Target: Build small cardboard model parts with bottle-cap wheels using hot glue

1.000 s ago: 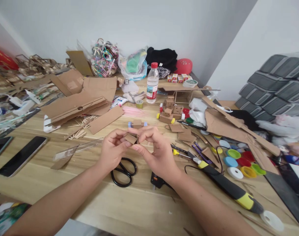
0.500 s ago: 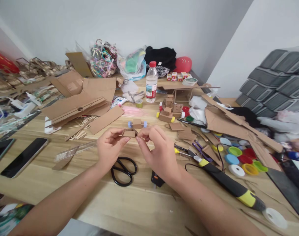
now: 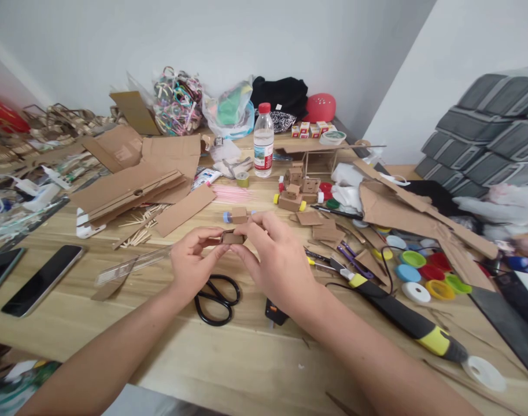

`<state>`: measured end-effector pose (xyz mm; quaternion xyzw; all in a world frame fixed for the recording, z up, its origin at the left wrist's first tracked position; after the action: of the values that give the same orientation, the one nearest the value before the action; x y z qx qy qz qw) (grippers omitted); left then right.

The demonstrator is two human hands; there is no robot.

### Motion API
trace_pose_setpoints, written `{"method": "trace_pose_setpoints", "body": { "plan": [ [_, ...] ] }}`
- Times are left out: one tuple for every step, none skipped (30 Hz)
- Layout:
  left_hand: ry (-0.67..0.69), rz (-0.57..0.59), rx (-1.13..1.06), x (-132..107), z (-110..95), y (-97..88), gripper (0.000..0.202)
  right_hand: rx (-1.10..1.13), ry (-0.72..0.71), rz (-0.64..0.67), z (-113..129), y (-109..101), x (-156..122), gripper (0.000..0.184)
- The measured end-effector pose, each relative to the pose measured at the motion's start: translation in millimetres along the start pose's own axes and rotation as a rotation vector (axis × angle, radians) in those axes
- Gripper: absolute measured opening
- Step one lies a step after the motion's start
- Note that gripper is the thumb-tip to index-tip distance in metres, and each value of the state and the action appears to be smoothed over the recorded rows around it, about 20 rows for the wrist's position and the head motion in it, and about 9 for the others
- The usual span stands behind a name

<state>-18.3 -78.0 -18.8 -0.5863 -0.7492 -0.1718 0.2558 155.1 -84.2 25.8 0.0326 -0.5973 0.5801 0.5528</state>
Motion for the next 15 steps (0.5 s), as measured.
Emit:
{"method": "trace_pose_setpoints", "body": {
  "plan": [
    [0.001, 0.006, 0.003, -0.3, -0.1, -0.1, 0.025, 0.004, 0.005, 0.007, 0.2, 0.2, 0.0, 0.009],
    [0.001, 0.013, 0.005, -0.6, -0.2, -0.3, 0.025, 0.011, 0.009, 0.012, 0.4, 0.2, 0.1, 0.009],
    [0.002, 0.021, 0.004, -0.8, -0.3, -0.5, 0.024, 0.024, 0.01, 0.018, 0.6, 0.3, 0.3, 0.008],
    [0.004, 0.029, 0.002, -1.0, -0.5, -0.6, 0.024, 0.039, 0.009, 0.021, 0.8, 0.2, 0.6, 0.008],
    [0.005, 0.036, -0.001, -1.2, -0.6, -0.8, 0.023, 0.056, 0.007, 0.026, 0.9, 0.2, 0.9, 0.007],
    [0.004, 0.04, -0.004, -1.2, -0.5, -1.0, 0.023, 0.068, 0.005, 0.031, 0.9, 0.2, 1.2, 0.006],
    [0.0, 0.039, -0.006, -1.2, -0.3, -1.1, 0.024, 0.073, 0.007, 0.036, 0.9, 0.1, 1.4, 0.006],
    [-0.008, 0.036, -0.006, -1.0, 0.0, -1.3, 0.026, 0.071, 0.01, 0.039, 0.9, 0.0, 1.5, 0.005],
    [-0.017, 0.033, -0.004, -0.7, 0.5, -1.4, 0.028, 0.062, 0.014, 0.041, 0.8, -0.1, 1.4, 0.006],
    [-0.025, 0.03, -0.001, -0.3, 1.0, -1.4, 0.03, 0.051, 0.017, 0.045, 1.0, -0.2, 1.2, 0.008],
    [-0.029, 0.029, 0.001, 0.0, 1.4, -1.4, 0.032, 0.038, 0.018, 0.047, 1.2, -0.4, 0.9, 0.01],
    [-0.027, 0.029, 0.003, 0.3, 1.8, -1.4, 0.034, 0.027, 0.016, 0.046, 1.6, -0.5, 0.6, 0.011],
    [-0.021, 0.031, 0.006, 0.5, 1.9, -1.4, 0.035, 0.017, 0.013, 0.045, 2.0, -0.6, 0.1, 0.013],
    [-0.012, 0.032, 0.008, 0.5, 2.0, -1.4, 0.035, 0.008, 0.01, 0.041, 2.3, -0.7, -0.3, 0.014],
    [-0.002, 0.031, 0.012, 0.4, 1.9, -1.5, 0.035, 0.0, 0.007, 0.033, 2.5, -0.8, -0.6, 0.014]
  ]
}}
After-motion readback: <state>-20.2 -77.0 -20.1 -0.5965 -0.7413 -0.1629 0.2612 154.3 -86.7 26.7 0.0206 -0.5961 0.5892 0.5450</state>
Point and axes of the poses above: each hand's wrist, its own x-axis towards the middle knuckle, its own y-axis out of the palm, z = x × y, the point moved 2 cm from there along x, towards the middle knuckle
